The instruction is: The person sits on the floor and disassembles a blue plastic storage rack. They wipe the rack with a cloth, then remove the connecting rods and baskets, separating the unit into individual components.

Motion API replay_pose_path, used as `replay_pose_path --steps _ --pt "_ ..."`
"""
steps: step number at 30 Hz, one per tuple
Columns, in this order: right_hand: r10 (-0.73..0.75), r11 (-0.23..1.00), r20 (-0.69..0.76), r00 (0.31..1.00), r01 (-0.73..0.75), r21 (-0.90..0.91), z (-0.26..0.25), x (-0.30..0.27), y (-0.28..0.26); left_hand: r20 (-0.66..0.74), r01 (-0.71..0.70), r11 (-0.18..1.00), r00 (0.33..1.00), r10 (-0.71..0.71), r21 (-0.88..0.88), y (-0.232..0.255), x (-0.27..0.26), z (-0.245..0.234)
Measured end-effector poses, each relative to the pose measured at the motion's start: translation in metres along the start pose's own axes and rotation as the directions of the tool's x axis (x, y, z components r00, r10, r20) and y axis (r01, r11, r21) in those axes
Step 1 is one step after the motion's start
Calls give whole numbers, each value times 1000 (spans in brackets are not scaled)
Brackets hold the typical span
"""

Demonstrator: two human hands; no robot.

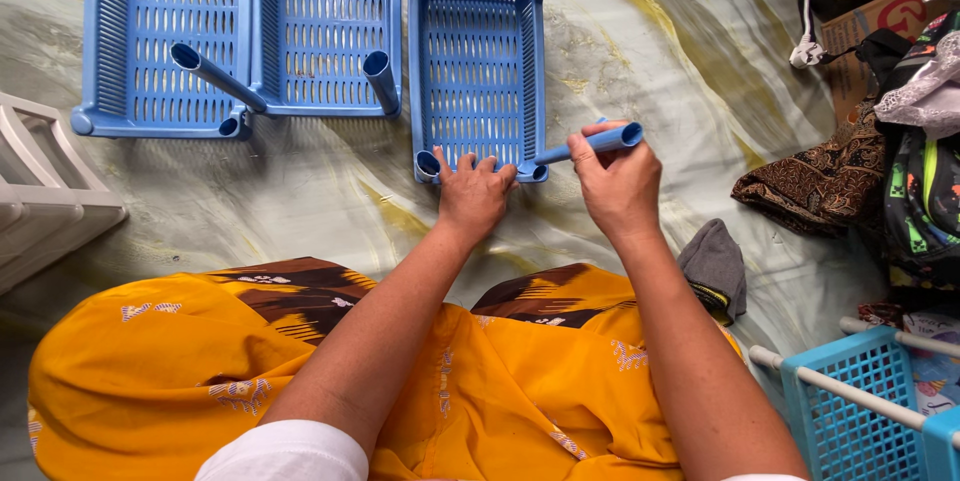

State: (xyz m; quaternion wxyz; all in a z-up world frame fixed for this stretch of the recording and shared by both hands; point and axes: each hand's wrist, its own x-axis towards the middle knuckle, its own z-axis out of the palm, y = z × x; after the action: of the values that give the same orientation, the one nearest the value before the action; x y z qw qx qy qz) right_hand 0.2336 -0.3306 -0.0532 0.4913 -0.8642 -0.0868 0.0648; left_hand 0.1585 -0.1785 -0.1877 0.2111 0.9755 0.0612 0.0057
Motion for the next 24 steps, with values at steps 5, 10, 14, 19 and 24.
replay_pose_path --steps 5,10,14,19,24 --pt "126 992 -32 991 -127 -12 -32 12 11 -65 -38 999 997 37 -21 -4 -1 2" --pt "421 774 -37 906 -380 -506 -73 51 63 -56 -60 998 997 60 -13 -7 -3 -5" --pt "410 562 -54 911 -298 -772 -90 71 110 -216 -125 985 965 148 116 0 0 -24" --pt "480 567 -31 877 -337 -752 -89 86 149 -215 -305 952 930 299 5 49 15 -29" --pt "460 603 55 886 -266 -752 -83 108 183 55 -329 942 944 325 70 100 63 -9"
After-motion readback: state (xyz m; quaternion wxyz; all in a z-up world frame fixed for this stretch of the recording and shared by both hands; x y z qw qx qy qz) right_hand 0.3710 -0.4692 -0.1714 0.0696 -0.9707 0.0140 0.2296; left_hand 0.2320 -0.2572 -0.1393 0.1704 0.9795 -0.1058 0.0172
